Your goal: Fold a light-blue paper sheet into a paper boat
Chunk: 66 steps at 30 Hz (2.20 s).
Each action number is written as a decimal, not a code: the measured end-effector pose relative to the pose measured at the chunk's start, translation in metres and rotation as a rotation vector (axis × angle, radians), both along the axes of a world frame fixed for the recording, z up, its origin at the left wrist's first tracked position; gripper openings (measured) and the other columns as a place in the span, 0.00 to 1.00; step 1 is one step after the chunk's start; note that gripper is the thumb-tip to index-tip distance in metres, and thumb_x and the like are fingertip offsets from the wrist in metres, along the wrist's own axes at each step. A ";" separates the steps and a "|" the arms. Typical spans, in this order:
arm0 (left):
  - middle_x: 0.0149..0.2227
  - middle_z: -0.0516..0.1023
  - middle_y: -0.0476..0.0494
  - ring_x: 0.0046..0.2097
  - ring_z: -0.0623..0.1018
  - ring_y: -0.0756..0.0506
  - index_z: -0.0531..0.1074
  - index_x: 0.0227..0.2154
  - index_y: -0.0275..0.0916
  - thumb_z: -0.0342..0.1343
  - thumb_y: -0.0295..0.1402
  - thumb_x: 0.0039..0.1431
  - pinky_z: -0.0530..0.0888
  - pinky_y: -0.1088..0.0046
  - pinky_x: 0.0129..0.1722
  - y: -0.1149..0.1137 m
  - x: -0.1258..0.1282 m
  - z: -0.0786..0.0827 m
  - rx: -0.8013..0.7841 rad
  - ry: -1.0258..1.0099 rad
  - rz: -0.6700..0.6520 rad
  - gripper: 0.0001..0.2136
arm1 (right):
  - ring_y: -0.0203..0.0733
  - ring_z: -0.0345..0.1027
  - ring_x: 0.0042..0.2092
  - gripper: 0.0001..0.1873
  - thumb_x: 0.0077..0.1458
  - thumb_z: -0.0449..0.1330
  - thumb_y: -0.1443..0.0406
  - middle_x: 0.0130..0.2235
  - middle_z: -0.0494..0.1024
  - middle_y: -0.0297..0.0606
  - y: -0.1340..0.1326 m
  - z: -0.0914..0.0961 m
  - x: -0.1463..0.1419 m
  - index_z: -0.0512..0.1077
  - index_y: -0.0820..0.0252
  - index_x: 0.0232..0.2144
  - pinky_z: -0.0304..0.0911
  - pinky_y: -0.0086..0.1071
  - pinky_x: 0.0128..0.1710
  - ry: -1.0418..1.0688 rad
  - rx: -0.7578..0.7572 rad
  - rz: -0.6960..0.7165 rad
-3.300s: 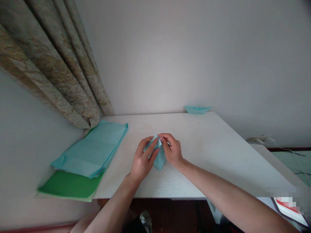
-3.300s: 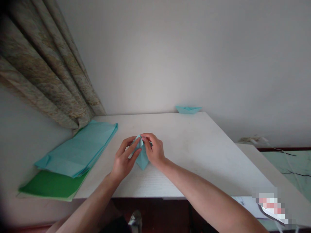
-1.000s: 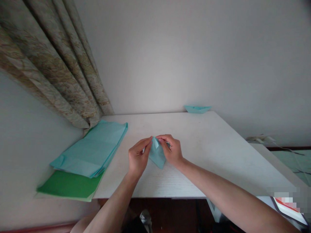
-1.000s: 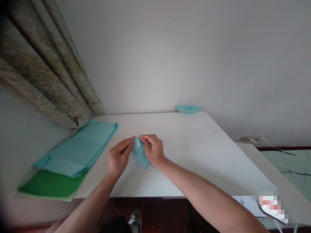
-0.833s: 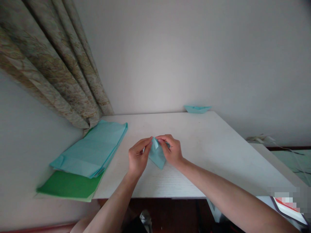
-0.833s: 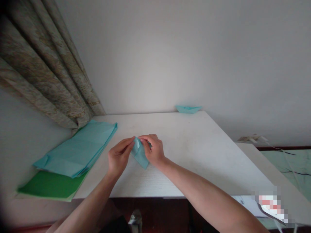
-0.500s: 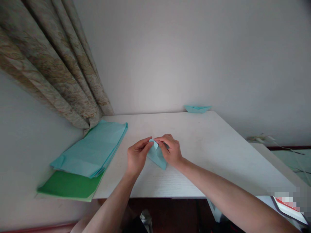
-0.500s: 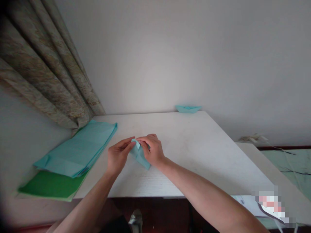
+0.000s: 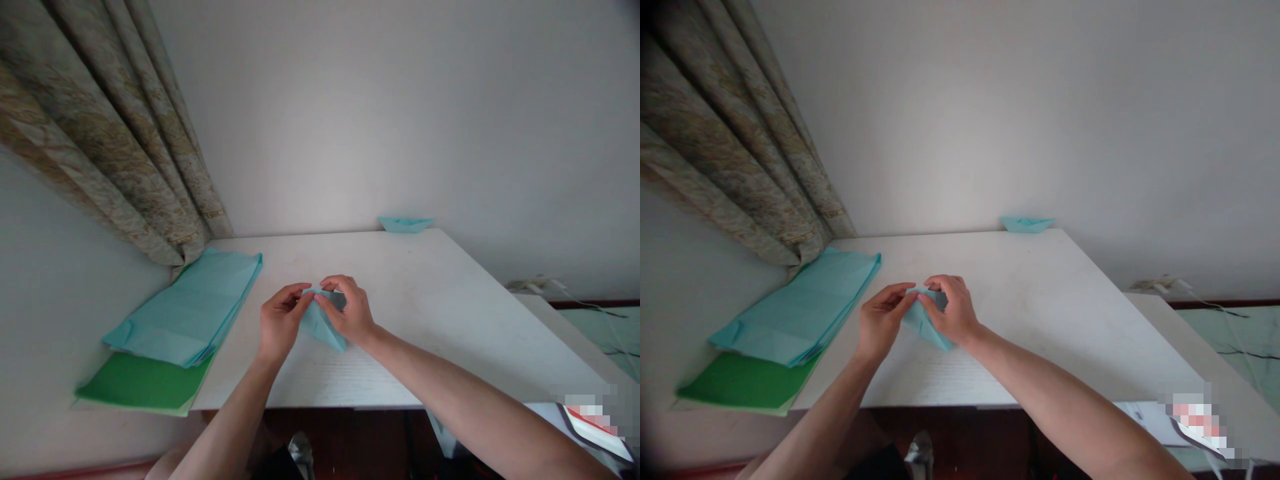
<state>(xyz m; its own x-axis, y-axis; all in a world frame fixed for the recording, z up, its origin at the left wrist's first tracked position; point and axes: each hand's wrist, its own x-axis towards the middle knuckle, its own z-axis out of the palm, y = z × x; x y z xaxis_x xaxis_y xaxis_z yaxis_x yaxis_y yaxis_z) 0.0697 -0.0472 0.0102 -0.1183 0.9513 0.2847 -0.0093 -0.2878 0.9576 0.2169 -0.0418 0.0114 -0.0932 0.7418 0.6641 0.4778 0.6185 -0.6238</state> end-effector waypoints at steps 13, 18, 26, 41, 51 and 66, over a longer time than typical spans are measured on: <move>0.25 0.75 0.50 0.25 0.72 0.52 0.76 0.31 0.37 0.63 0.35 0.47 0.68 0.79 0.24 -0.001 0.001 0.003 0.010 -0.004 0.044 0.09 | 0.43 0.65 0.40 0.05 0.54 0.57 0.63 0.36 0.69 0.38 0.002 0.001 0.000 0.65 0.56 0.34 0.61 0.40 0.43 0.053 0.017 -0.014; 0.25 0.75 0.50 0.26 0.73 0.52 0.75 0.32 0.37 0.63 0.35 0.47 0.69 0.80 0.25 -0.001 0.001 0.002 0.019 -0.008 0.037 0.09 | 0.42 0.66 0.40 0.03 0.54 0.57 0.64 0.35 0.70 0.38 0.002 0.000 0.000 0.67 0.57 0.29 0.62 0.39 0.42 0.025 -0.006 0.033; 0.24 0.74 0.50 0.26 0.73 0.52 0.75 0.31 0.37 0.62 0.35 0.48 0.71 0.80 0.24 -0.002 0.000 0.002 0.024 0.012 0.007 0.08 | 0.40 0.66 0.36 0.04 0.56 0.54 0.66 0.32 0.71 0.36 0.003 0.000 -0.002 0.66 0.57 0.28 0.63 0.35 0.38 0.046 -0.032 0.084; 0.23 0.72 0.51 0.25 0.71 0.52 0.75 0.31 0.38 0.62 0.36 0.48 0.69 0.79 0.24 -0.001 -0.001 0.002 0.006 0.015 -0.084 0.09 | 0.37 0.64 0.31 0.05 0.57 0.52 0.65 0.29 0.69 0.35 0.002 -0.001 -0.003 0.63 0.56 0.28 0.61 0.31 0.31 0.050 -0.075 0.134; 0.47 0.73 0.38 0.50 0.73 0.42 0.65 0.51 0.41 0.65 0.39 0.46 0.72 0.65 0.46 0.006 -0.009 -0.005 0.004 0.065 0.064 0.28 | 0.43 0.69 0.40 0.10 0.57 0.55 0.66 0.36 0.74 0.38 0.005 -0.002 0.003 0.67 0.53 0.43 0.65 0.40 0.42 0.146 0.066 0.041; 0.27 0.75 0.47 0.28 0.73 0.50 0.75 0.31 0.33 0.66 0.34 0.44 0.71 0.74 0.30 0.010 -0.003 -0.014 -0.239 -0.345 -0.168 0.13 | 0.44 0.67 0.46 0.18 0.52 0.61 0.64 0.43 0.71 0.41 0.009 -0.008 0.004 0.66 0.54 0.46 0.63 0.40 0.48 0.295 0.044 0.004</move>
<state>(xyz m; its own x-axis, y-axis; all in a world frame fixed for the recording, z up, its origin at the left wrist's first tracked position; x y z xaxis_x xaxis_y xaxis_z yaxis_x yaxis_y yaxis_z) 0.0670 -0.0373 -0.0038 -0.0064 0.9996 0.0259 -0.3671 -0.0264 0.9298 0.2209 -0.0330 0.0034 0.1059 0.7114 0.6947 0.2771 0.6499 -0.7077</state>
